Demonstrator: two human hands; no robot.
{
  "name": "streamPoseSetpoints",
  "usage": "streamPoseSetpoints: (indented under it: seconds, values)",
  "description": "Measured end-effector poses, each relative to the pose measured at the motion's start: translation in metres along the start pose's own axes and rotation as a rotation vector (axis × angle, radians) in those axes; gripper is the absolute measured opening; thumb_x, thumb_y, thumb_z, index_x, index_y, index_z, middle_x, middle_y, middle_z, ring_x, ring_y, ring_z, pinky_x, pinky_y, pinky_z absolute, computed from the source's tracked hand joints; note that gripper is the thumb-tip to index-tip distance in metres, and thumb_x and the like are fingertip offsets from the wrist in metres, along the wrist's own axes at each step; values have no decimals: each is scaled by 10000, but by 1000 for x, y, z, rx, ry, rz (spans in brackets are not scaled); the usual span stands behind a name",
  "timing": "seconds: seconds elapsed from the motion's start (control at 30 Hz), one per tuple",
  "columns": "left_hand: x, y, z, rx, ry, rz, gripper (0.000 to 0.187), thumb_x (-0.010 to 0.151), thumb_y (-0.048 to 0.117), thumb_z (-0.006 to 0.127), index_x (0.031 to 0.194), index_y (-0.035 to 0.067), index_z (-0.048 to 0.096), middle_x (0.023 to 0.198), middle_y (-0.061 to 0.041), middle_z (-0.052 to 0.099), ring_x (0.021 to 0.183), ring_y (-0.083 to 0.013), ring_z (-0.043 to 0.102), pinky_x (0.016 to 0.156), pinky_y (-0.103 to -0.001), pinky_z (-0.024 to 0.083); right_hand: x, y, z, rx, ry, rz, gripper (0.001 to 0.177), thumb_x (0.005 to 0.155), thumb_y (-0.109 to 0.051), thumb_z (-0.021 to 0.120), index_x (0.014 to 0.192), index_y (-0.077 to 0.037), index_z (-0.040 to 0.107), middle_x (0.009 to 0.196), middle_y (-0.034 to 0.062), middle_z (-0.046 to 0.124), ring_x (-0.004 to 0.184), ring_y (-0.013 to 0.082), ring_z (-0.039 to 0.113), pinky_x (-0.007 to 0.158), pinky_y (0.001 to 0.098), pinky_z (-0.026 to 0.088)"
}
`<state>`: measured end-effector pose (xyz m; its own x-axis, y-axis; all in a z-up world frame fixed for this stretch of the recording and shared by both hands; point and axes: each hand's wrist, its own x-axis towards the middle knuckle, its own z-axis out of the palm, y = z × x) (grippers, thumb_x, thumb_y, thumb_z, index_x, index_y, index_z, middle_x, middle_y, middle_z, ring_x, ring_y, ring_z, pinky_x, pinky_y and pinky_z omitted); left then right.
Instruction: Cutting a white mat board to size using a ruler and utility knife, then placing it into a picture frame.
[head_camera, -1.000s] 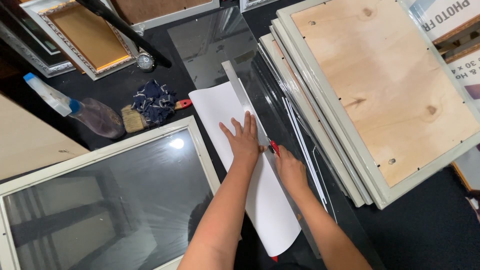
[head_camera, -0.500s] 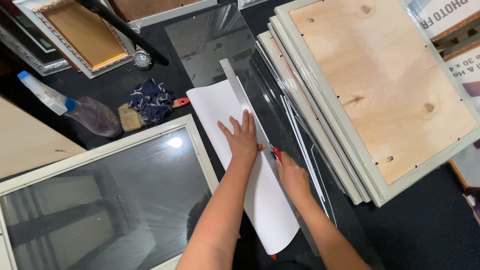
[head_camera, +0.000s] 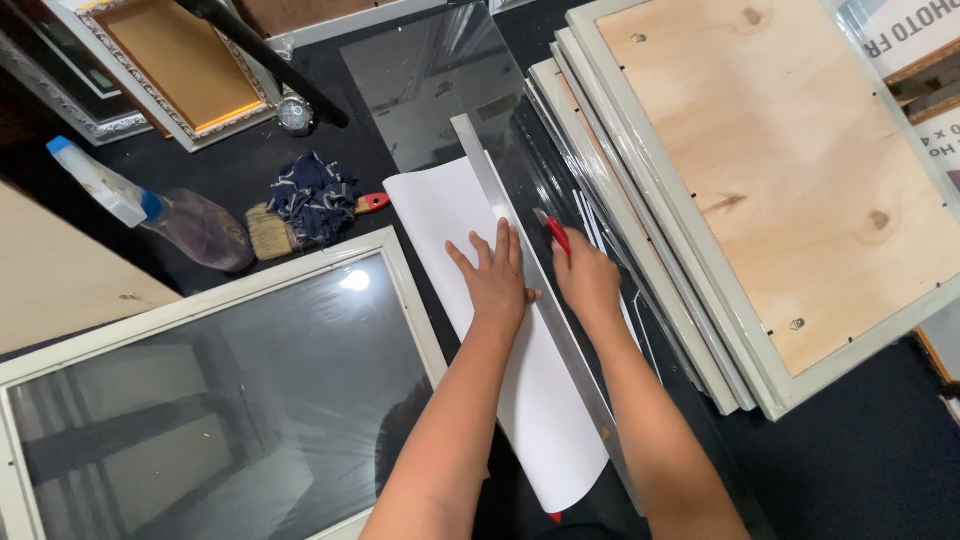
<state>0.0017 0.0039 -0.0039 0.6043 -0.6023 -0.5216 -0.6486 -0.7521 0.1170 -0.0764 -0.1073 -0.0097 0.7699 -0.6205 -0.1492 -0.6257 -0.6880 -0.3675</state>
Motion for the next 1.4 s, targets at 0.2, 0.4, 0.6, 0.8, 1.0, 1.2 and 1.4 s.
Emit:
streamPoseSetpoints:
  seconds: [0.2, 0.4, 0.6, 0.8, 1.0, 1.2, 1.4]
  values:
    - [3, 0, 1, 25, -33, -7, 1022, 930, 647, 557, 1648, 132, 45, 1730, -33, 24, 1529, -426, 124, 1118, -852, -45, 118, -34, 63, 30, 46, -16, 367, 1037, -335, 503, 1290, -110, 643, 1114, 202, 743, 1064, 427, 711, 927, 574, 550]
    - [5, -1, 0, 16, -63, -1, 1019, 952, 598, 566, 1644, 123, -12, 1728, -29, -36, 1532, -425, 90, 1119, -853, -63, 163, -43, 94, -32, 10, -5, 319, 1012, -374, 522, 1230, -177, 646, 1091, 166, 742, 1064, 416, 714, 912, 571, 565]
    - [5, 0, 3, 40, -61, 2, 994, 962, 598, 555, 1643, 121, 9, 1726, -40, -35, 1529, -430, 86, 1120, -854, -54, 138, -44, 83, -59, -13, -16, 328, 1012, -329, 506, 1259, -154, 632, 1078, 181, 739, 1068, 425, 710, 912, 582, 561]
    - [3, 0, 0, 39, -64, -1, 981, 975, 562, 554, 1643, 119, -12, 1726, -36, -46, 1530, -434, 86, 1113, -854, -58, 95, -43, 60, -13, -46, -21, 349, 1029, -286, 483, 1305, -106, 598, 1119, 222, 724, 1053, 460, 706, 917, 596, 564]
    - [5, 2, 3, 48, -49, -10, 1009, 947, 573, 573, 1641, 117, 1, 1727, -35, -41, 1528, -436, 85, 1112, -858, -66, 60, -24, 52, -3, -55, -67, 331, 1034, -244, 461, 1267, -59, 606, 1075, 259, 727, 1015, 483, 707, 878, 614, 573]
    - [7, 2, 7, 32, -26, -23, 1015, 923, 582, 601, 1649, 134, 50, 1729, -27, 18, 1532, -424, 114, 1108, -855, -63, 36, 4, 58, -29, -49, -96, 369, 1047, -290, 471, 1333, -84, 580, 1121, 236, 722, 985, 470, 715, 830, 619, 580]
    - [4, 4, 4, 46, -7, -31, 1038, 903, 587, 631, 1650, 136, 69, 1731, -29, 37, 1527, -430, 131, 1102, -859, -68, 2, 3, 41, -15, -76, -71, 376, 1058, -250, 447, 1354, -59, 578, 1174, 245, 711, 1003, 481, 709, 849, 622, 576]
